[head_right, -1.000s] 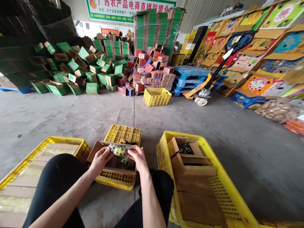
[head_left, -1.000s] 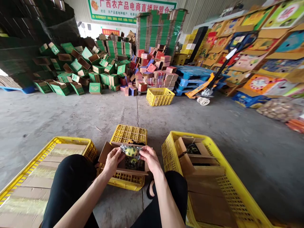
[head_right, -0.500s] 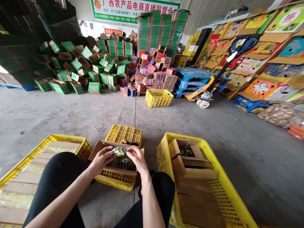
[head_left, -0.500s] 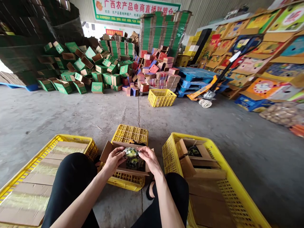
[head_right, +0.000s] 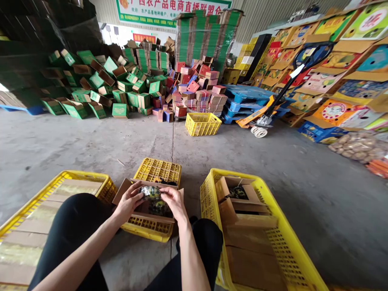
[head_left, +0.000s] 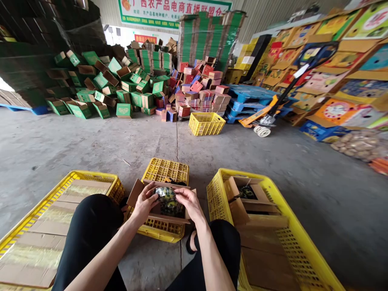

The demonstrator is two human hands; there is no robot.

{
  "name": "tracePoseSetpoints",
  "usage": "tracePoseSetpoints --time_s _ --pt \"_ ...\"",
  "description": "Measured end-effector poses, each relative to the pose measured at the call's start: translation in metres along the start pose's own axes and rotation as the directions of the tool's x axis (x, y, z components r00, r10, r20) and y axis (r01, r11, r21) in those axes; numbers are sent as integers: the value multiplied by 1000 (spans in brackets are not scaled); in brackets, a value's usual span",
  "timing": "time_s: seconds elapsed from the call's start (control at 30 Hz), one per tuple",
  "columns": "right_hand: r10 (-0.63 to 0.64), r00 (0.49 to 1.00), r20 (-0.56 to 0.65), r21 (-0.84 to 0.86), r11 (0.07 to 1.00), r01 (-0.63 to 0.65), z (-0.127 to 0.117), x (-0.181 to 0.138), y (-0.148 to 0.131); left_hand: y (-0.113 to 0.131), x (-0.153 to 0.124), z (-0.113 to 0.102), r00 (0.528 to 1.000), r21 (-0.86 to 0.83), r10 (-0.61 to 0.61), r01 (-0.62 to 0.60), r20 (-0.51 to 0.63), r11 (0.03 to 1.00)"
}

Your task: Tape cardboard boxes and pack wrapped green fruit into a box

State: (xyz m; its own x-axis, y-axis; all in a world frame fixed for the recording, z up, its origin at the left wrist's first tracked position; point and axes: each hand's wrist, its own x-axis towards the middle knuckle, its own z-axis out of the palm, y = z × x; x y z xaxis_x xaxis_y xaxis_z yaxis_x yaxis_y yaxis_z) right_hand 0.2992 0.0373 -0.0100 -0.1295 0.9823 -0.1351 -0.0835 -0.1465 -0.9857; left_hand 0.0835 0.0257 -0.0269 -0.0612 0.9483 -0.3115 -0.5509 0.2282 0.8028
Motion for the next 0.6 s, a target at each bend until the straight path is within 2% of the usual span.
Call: tracePoseSetpoints --time_s 0.1,0.17,0.23,0.37,0.5,0.6 --pt "-35 999 -31 21 999 36 2 1 -1 -1 3 -1 993 -10 -118 118 10 993" --pt "-75 997 -36 28 997 76 3 0 -3 -2 3 -1 974 3 -215 215 75 977" --pt "-113 993 -27 22 993 113 3 -2 -6 -2 2 0 959 13 -254 254 123 967" --pt "-150 989 -8 28 988 150 2 -3 -6 -1 -2 3 954 27 -232 232 190 972" --pt "-48 999 14 165 985 45 1 -1 -5 5 -6 4 957 12 -193 195 215 981" --pt "-2 1000 25 117 993 -1 2 0 -5 8 -7 4 970 44 -165 159 178 986"
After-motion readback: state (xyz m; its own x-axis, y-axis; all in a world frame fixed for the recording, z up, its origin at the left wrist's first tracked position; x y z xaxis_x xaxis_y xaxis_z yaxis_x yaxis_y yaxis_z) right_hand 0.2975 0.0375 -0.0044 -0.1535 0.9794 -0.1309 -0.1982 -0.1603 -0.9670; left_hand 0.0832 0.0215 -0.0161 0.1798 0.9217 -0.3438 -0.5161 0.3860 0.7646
